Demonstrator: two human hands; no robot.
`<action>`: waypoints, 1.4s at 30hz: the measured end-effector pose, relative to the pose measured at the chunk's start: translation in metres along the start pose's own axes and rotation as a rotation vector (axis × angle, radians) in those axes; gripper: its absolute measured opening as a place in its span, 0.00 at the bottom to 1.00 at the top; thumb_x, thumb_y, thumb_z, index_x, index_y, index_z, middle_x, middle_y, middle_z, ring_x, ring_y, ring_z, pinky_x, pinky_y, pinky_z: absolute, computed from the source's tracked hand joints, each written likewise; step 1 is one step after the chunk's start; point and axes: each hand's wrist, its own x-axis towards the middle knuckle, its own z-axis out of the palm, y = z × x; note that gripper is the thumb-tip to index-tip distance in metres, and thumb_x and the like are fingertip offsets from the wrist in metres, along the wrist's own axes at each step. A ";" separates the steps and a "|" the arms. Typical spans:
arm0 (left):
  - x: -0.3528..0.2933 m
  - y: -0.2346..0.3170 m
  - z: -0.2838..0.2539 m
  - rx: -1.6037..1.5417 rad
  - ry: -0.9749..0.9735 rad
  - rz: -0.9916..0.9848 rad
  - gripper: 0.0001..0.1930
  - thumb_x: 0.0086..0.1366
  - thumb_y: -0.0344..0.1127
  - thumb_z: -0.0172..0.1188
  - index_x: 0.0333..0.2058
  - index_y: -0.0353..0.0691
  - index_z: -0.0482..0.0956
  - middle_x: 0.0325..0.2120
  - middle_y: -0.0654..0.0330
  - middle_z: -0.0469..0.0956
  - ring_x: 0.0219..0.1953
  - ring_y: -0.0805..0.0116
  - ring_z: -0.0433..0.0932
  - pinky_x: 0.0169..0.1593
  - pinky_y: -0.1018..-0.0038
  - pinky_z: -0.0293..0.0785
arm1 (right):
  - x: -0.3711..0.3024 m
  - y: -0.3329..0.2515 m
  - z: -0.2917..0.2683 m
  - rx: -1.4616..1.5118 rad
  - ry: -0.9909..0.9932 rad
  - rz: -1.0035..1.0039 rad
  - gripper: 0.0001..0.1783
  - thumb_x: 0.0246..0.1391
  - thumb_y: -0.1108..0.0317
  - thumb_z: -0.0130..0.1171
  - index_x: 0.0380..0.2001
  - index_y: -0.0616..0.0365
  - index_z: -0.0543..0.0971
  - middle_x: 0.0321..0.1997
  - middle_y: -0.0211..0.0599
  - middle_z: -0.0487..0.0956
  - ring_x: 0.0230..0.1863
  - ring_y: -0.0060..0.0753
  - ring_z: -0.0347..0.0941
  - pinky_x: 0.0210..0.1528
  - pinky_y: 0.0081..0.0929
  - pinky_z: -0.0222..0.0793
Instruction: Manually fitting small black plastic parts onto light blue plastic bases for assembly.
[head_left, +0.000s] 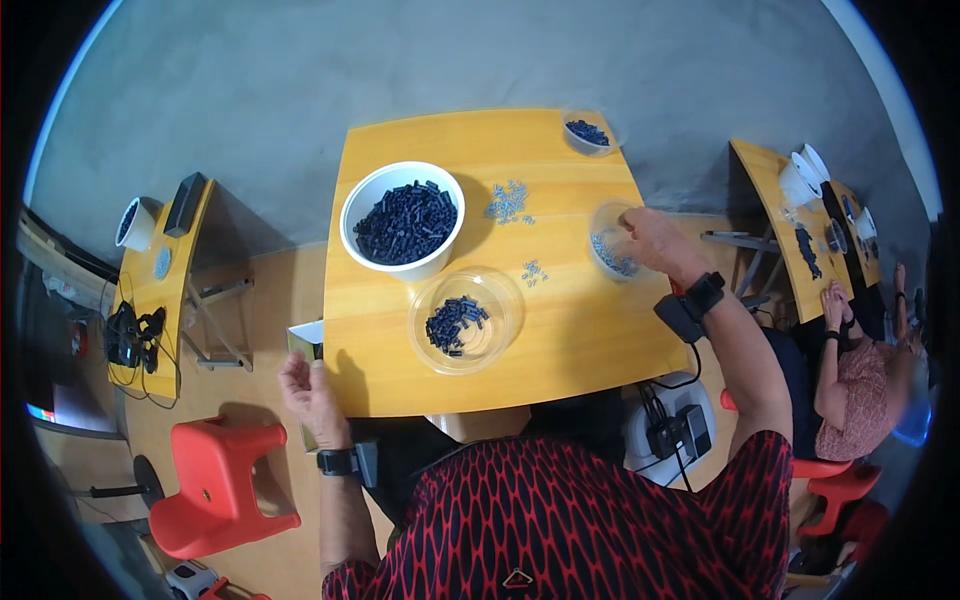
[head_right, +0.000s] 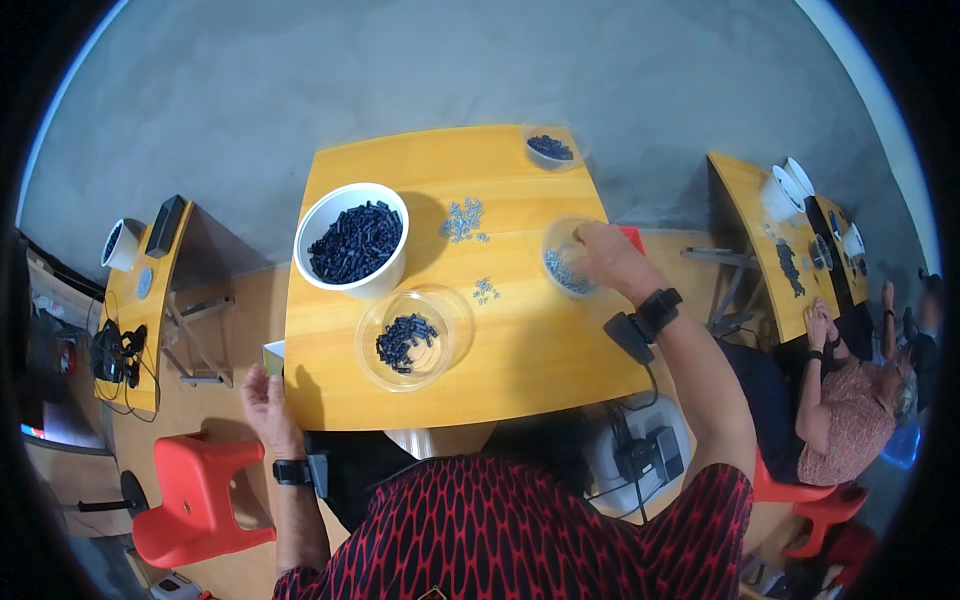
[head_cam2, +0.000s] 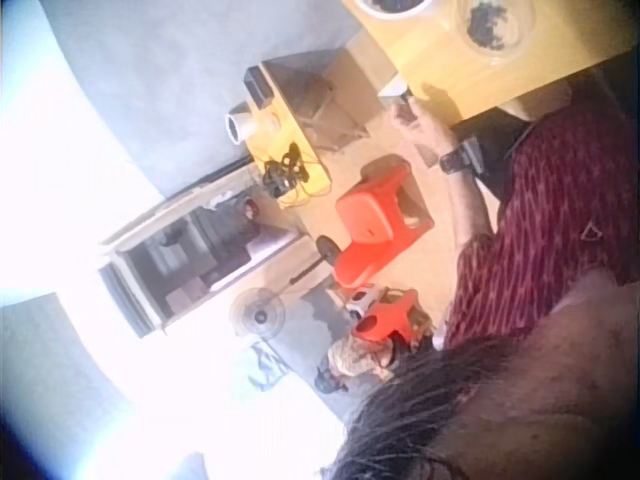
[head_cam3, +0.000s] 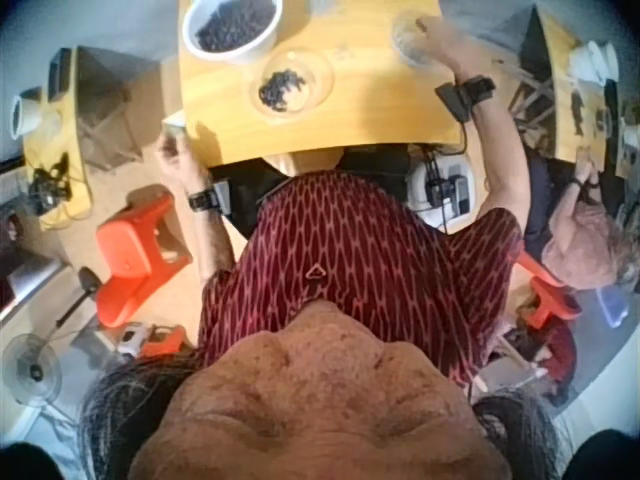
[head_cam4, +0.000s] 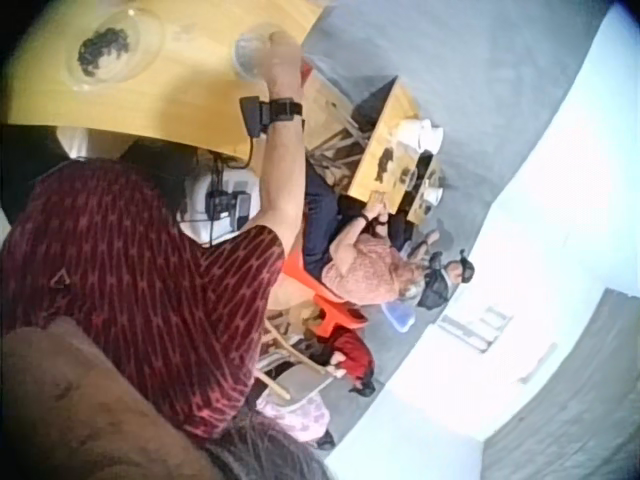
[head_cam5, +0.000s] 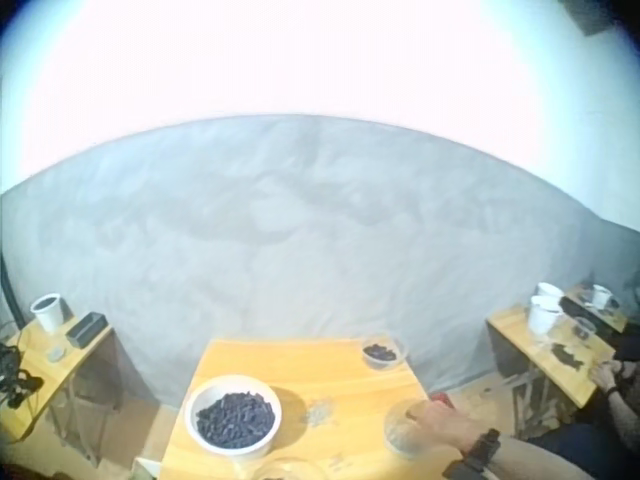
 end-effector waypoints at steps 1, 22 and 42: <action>-0.003 -0.003 0.009 0.036 -0.068 0.009 0.16 0.65 0.24 0.59 0.51 0.32 0.73 0.47 0.58 0.75 0.48 0.68 0.74 0.56 0.71 0.69 | 0.001 0.006 0.004 0.009 -0.018 -0.039 0.21 0.42 0.65 0.66 0.38 0.69 0.78 0.37 0.55 0.79 0.41 0.55 0.76 0.41 0.39 0.71; -0.010 0.010 0.029 0.661 -0.136 0.235 0.23 0.56 0.30 0.68 0.50 0.32 0.75 0.44 0.50 0.74 0.49 0.51 0.73 0.55 0.61 0.69 | -0.009 -0.042 0.026 0.163 0.119 -0.452 0.09 0.51 0.73 0.56 0.38 0.61 0.77 0.39 0.49 0.76 0.41 0.57 0.75 0.43 0.46 0.71; -0.011 0.021 0.034 0.722 -0.152 0.266 0.21 0.55 0.31 0.67 0.48 0.36 0.76 0.43 0.51 0.75 0.49 0.50 0.73 0.55 0.59 0.69 | -0.023 -0.070 0.090 0.286 0.117 -0.363 0.02 0.49 0.80 0.53 0.27 0.68 0.75 0.30 0.52 0.73 0.36 0.57 0.73 0.40 0.46 0.70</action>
